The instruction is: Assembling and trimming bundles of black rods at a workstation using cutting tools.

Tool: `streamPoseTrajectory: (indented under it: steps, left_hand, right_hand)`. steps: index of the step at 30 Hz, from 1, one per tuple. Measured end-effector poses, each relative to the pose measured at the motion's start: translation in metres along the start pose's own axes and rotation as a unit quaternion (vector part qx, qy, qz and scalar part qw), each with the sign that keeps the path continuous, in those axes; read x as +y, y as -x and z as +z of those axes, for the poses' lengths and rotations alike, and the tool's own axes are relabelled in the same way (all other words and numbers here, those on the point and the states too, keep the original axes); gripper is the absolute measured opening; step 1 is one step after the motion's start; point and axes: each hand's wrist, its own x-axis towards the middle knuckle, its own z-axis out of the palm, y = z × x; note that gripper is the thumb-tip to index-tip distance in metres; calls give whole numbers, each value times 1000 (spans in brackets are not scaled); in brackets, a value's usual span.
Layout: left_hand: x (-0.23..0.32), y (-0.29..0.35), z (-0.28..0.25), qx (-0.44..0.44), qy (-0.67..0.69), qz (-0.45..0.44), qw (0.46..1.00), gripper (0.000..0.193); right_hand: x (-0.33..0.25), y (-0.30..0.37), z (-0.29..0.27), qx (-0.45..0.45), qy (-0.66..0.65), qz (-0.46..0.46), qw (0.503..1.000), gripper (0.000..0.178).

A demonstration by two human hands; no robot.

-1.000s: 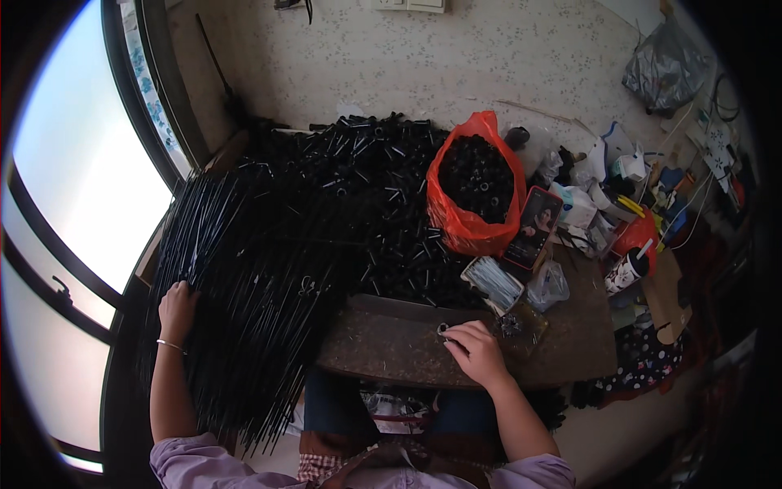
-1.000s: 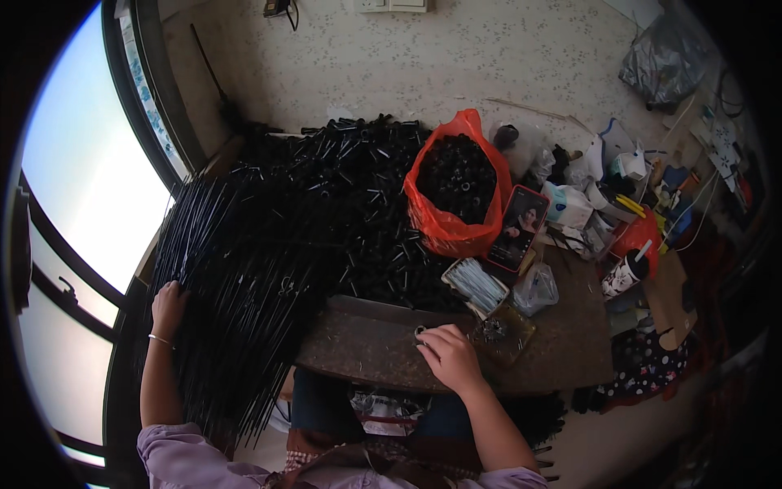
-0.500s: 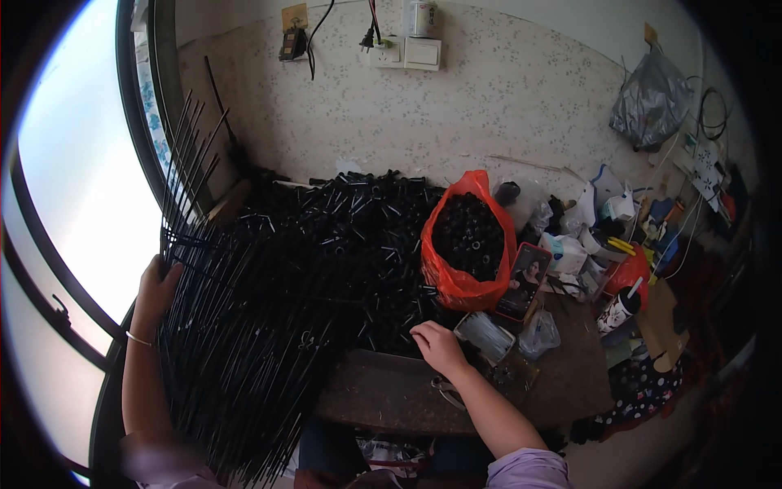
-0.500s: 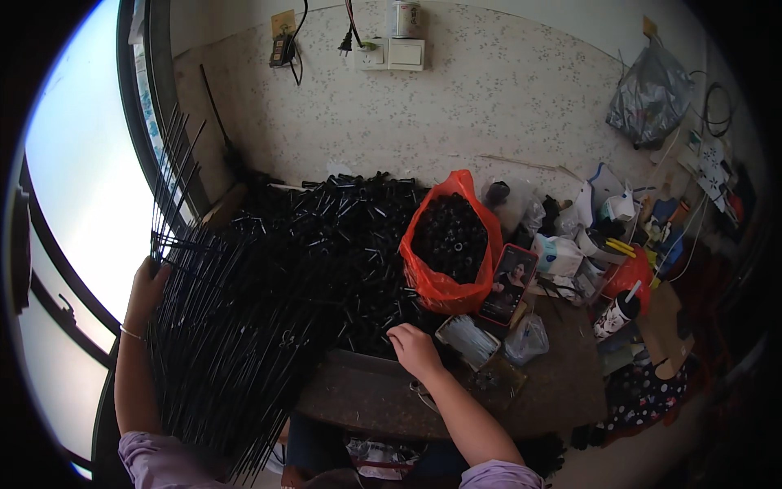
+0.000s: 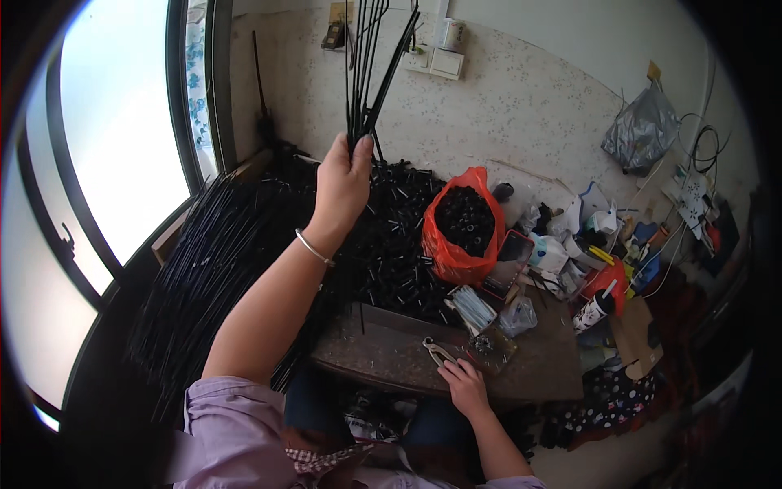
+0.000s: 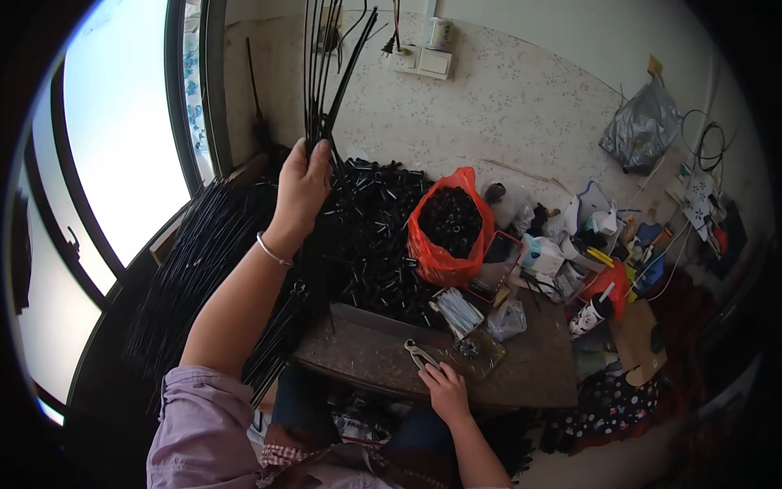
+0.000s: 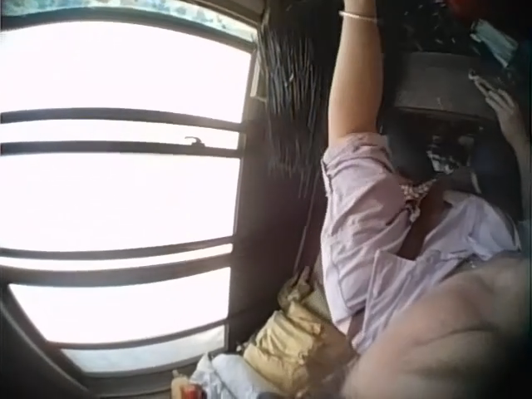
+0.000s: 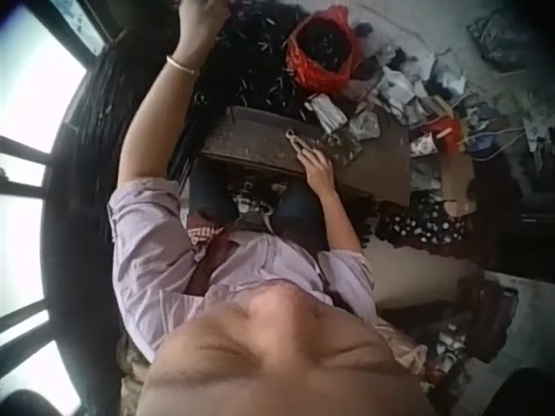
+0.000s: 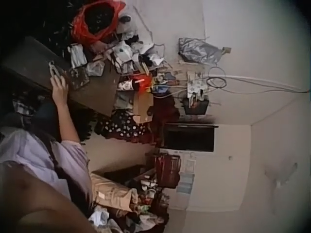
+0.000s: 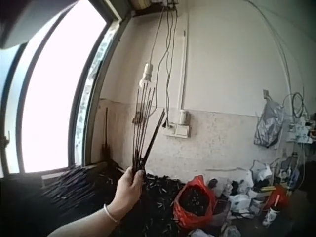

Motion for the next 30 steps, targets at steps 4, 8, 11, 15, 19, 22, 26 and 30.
streamPoseTrajectory:
  steps: [4, 8, 11, 15, 19, 22, 26, 30]
  left_hand:
    - [-57, 79, 20, 4, 4, -25, 1000, 22]
    - [-83, 142, 17, -67, -10, -104, 992, 19]
    - [-42, 152, 36, -53, 100, -126, 985, 18]
    - [11, 146, 37, -124, 358, -265, 887, 22]
    - [-10, 144, 14, -164, 424, -375, 808, 30]
    - [-13, 149, 6, -196, 454, -403, 770, 28]
    - [-21, 157, 1, -279, 334, -370, 821, 26]
    - [-32, 164, -9, -297, 321, -331, 836, 25]
  right_hand:
    - [4, 24, -7, -34, 9, 61, 998, 29]
    - [-37, -6, -54, 12, -58, 5, 998, 24]
    - [-96, -47, -81, 151, -246, -19, 957, 41]
    - [-133, -75, -67, 212, -354, 85, 907, 54]
    - [-120, -49, -40, -96, -700, 179, 684, 51]
    - [-112, -23, -18, -117, -704, 185, 675, 39]
    - [-101, -2, -3, -109, -715, 227, 652, 28]
    - [-112, -7, -16, -62, -743, 195, 637, 23]
